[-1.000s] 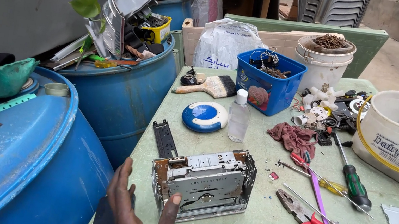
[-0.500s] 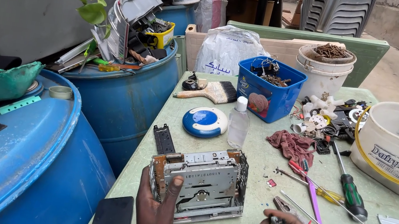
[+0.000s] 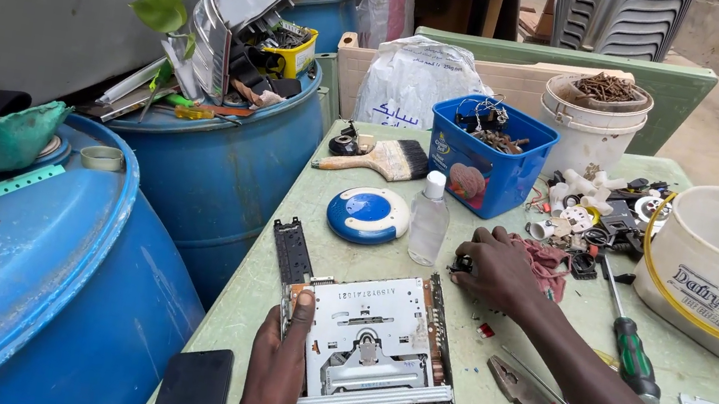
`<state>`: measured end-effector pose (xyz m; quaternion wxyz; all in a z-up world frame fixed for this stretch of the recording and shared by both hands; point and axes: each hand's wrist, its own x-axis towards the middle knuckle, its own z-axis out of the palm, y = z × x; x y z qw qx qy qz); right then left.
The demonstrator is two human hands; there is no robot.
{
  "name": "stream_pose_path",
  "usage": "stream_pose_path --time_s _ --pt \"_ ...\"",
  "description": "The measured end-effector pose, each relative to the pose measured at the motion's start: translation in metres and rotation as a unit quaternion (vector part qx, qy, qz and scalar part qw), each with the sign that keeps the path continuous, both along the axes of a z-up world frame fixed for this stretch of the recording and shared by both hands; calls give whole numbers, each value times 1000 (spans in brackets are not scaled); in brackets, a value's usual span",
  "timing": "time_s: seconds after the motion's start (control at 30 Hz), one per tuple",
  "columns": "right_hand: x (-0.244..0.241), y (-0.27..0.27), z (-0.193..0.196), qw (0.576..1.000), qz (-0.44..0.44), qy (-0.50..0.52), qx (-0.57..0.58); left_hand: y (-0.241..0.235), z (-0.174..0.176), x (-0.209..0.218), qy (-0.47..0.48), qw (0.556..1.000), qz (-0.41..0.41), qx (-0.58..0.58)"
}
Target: Disassembling a car stereo unit using a screwdriver to access and inspect the internal circuit board.
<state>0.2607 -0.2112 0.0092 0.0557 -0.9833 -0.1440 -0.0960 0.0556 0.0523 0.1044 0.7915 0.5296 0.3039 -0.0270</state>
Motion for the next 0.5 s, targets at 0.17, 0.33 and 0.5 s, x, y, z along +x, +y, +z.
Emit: stream_pose_path --time_s 0.17,0.33,0.5 --pt "-12 -2 16 999 17 23 40 1 -2 4 -35 996 -63 50" --pt "-22 -64 53 973 -35 15 228 4 -15 15 -37 991 -82 96" --pt "-12 -95 42 978 -99 21 181 15 -35 32 -44 989 -102 93"
